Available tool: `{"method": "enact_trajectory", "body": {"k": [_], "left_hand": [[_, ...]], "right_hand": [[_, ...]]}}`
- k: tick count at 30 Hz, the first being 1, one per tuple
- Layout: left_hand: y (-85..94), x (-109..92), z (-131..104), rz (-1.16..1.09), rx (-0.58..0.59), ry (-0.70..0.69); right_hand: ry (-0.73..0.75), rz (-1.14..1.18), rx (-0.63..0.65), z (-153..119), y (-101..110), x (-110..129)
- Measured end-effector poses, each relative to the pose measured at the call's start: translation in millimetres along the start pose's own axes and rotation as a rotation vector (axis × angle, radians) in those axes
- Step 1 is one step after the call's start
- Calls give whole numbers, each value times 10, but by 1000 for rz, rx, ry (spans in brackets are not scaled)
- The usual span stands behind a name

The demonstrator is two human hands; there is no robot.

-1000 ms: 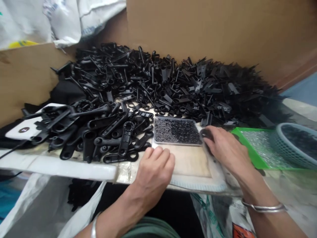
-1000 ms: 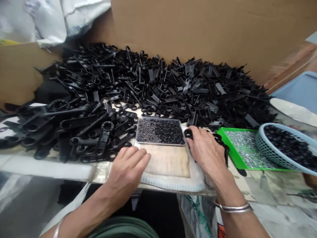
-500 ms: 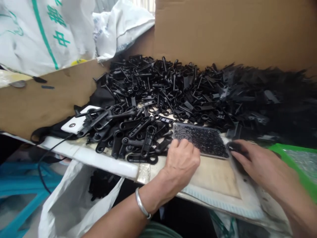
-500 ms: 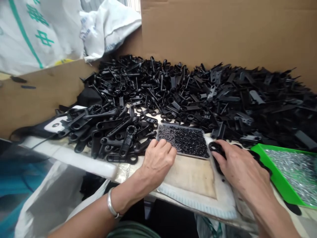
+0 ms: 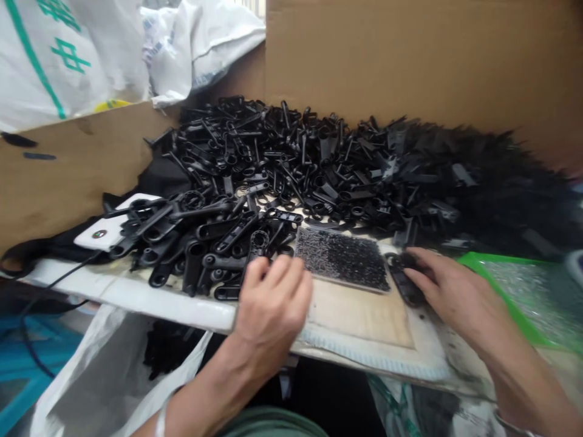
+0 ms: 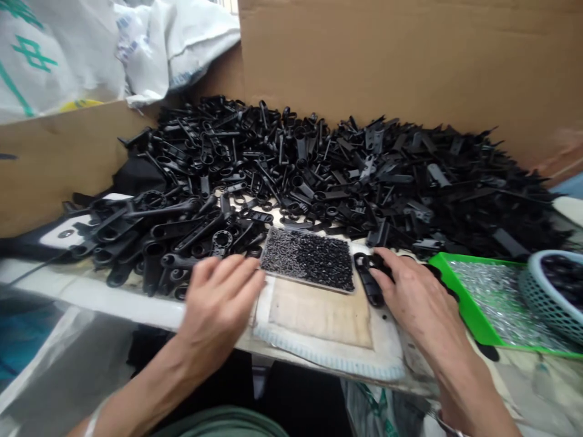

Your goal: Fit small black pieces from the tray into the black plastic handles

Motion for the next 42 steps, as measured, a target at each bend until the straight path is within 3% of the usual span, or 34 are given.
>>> {"method": "enact_trajectory", "body": {"k": [4, 10, 15, 18, 20, 23, 27, 34, 42], "left_hand": [[224, 262, -220, 133, 12, 89], [120, 431, -286, 134, 81, 158], [320, 432, -287, -33, -102, 152], [397, 260, -295, -228, -177, 83], [298, 90, -280, -409, -142, 17], [-19, -94, -249, -616, 2, -27], [-342, -26, -249, -702, 107, 77], [-406, 87, -281, -746, 148, 180], [-422, 106, -290, -800, 119, 207]], "right_hand": [[8, 14, 26, 6, 35, -43], [-4, 64, -7, -5, 165, -13], [-1, 235, -78, -129, 371, 53], [-1, 336, -70, -173, 426, 119], [32, 389, -22, -156, 403, 239], [128, 403, 63, -81, 322, 513], [224, 264, 115, 26, 216, 802], [261, 160, 194, 114, 138, 920], [246, 103, 184, 126, 161, 939]]}}
Point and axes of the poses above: each hand's wrist, its own z-axis towards the middle knuckle, its own y-axis out of the back of the hand, x = y × z, the point moved 9 cm from there along z, towards the middle knuckle, and after that the axes turned 15 degrees about -z, right-handed, at the moved point
